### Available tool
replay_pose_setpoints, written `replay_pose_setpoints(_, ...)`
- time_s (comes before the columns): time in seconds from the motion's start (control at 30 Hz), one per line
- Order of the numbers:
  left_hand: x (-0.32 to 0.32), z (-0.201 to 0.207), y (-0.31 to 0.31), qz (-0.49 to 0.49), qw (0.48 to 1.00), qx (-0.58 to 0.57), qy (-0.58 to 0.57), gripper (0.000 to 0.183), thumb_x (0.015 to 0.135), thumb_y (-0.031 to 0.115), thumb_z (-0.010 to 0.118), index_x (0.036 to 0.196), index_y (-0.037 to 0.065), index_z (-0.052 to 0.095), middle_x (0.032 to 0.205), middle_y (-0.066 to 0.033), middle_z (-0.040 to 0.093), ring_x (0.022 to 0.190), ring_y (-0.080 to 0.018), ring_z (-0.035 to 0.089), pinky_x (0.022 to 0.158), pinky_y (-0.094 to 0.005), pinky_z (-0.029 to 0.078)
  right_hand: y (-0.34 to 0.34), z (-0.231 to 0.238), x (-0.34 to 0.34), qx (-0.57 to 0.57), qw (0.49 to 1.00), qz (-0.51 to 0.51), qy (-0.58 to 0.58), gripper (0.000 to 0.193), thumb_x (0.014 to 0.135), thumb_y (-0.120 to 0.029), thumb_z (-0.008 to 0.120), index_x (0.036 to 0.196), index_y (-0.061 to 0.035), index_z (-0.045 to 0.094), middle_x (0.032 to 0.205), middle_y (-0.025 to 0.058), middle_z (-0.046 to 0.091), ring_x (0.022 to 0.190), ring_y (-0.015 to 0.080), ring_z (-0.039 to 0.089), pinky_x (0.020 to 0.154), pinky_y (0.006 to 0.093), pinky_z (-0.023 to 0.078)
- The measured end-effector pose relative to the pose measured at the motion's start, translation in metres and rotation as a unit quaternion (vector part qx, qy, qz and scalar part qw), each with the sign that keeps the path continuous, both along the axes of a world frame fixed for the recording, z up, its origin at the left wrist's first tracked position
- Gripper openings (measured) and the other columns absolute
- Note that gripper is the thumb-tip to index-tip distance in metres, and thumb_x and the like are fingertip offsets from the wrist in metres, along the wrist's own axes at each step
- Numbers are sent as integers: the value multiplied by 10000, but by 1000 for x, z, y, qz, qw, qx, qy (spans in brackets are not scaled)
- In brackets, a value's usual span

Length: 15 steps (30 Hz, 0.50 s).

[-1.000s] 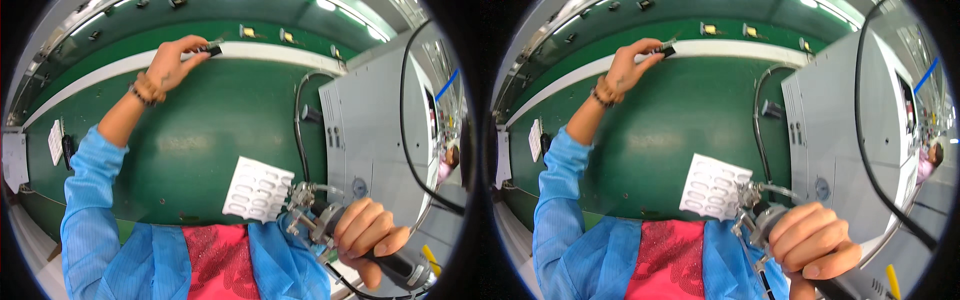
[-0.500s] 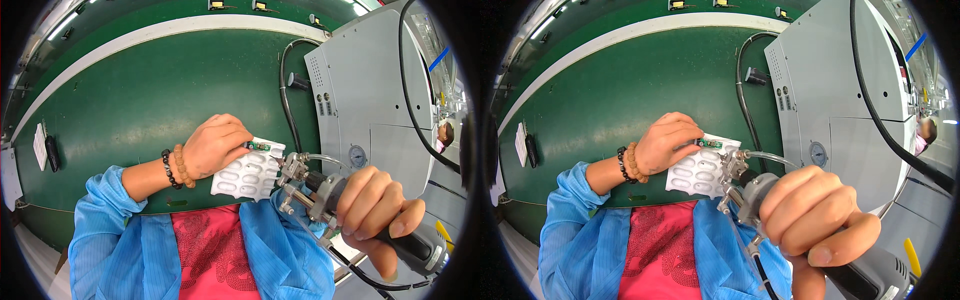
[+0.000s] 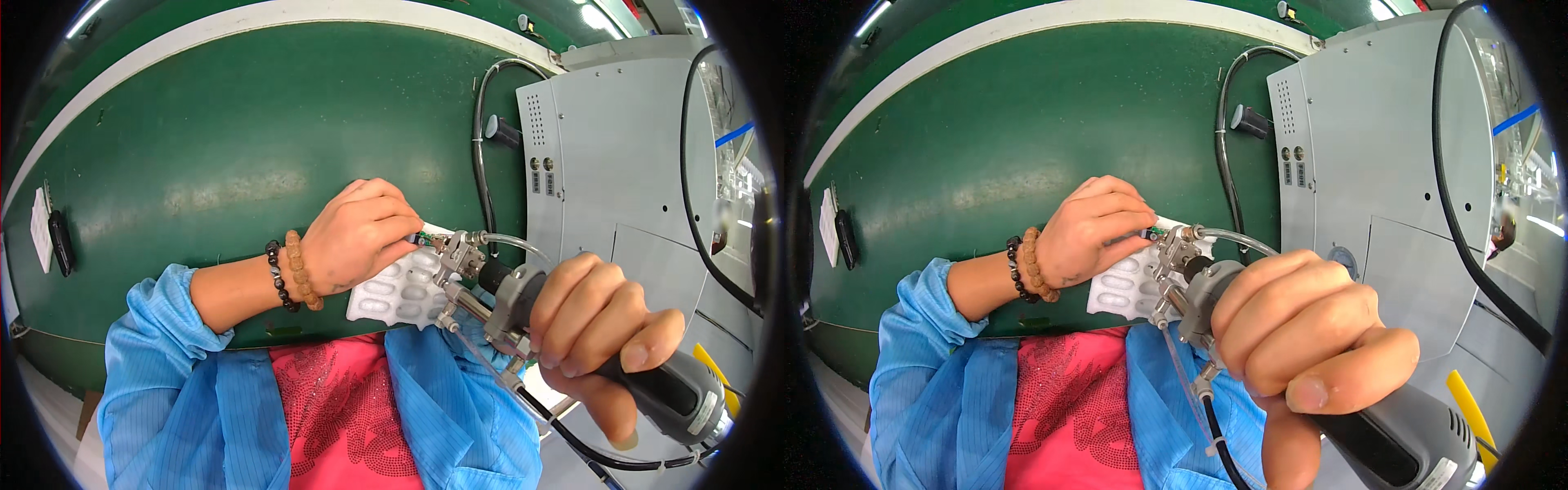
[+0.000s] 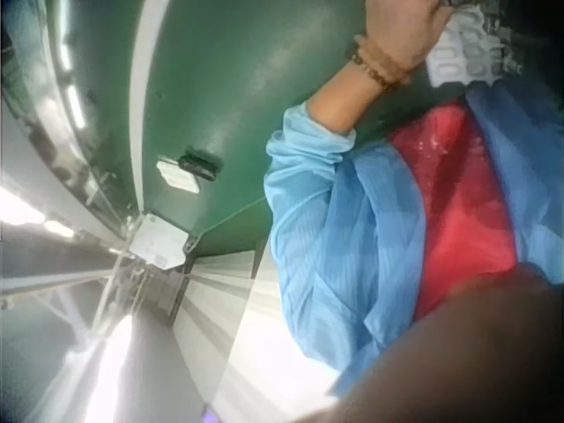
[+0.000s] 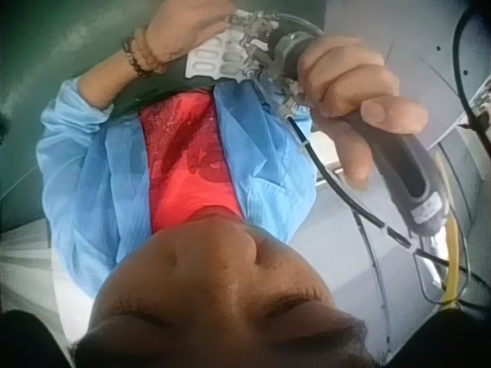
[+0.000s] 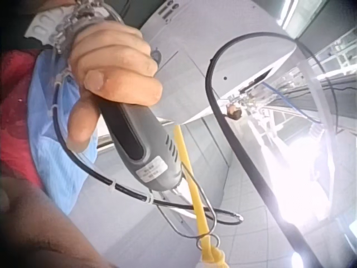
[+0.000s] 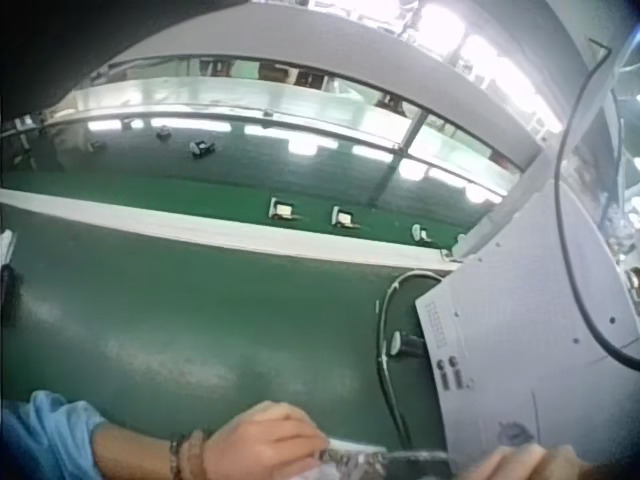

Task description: The person uses a handheld hot air tool to apply heat to small green circuit boards held in a white plastic tray. They repeatedly pick up individual boards, position them under the nozzle, and then place them back into the tray or on the table. The process is repetitive and involves handling multiple small electronic components.

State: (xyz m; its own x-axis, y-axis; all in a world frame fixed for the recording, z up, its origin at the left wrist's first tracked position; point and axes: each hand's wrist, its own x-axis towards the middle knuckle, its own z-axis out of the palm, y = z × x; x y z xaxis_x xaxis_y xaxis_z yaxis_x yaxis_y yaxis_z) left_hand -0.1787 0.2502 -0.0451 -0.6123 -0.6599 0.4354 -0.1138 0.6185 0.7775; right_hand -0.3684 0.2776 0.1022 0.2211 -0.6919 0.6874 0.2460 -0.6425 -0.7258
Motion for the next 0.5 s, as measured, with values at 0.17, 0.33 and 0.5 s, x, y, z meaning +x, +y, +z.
replay_pose_setpoints(0.17, -1, 2, -3, -10, 1000, 7, 3, 320, 685, 80, 814, 983, 36, 704, 982, -75, 685, 987, -280, 628, 845, -394, 496, -4, 2, 5, 11, 1000, -20, 9, 546, 862, -542, 697, 1073, -90, 474, 675, -14, 560, 512, 88, 566, 448, 205, 483)
replay_pose_setpoints(0.33, 3, -1, -4, -1, 1000, 9, -4, 319, 685, 71, 810, 983, 30, 703, 973, -78, 684, 977, -282, 631, 839, -397, 506, -13, -3, 5, 18, 1000, 10, 11, 511, 867, -503, 710, 1043, -97, 455, 675, -13, 554, 505, 89, 560, 442, 209, 475)
replay_pose_setpoints(0.5, -3, 1, -4, -16, 999, 26, 20, 309, 690, 49, 799, 981, 19, 699, 957, -92, 682, 949, -293, 634, 825, -400, 531, -17, 2, 16, 34, 999, -3, 22, 467, 879, -446, 723, 993, -106, 423, 660, -14, 538, 488, 86, 544, 432, 213, 452)
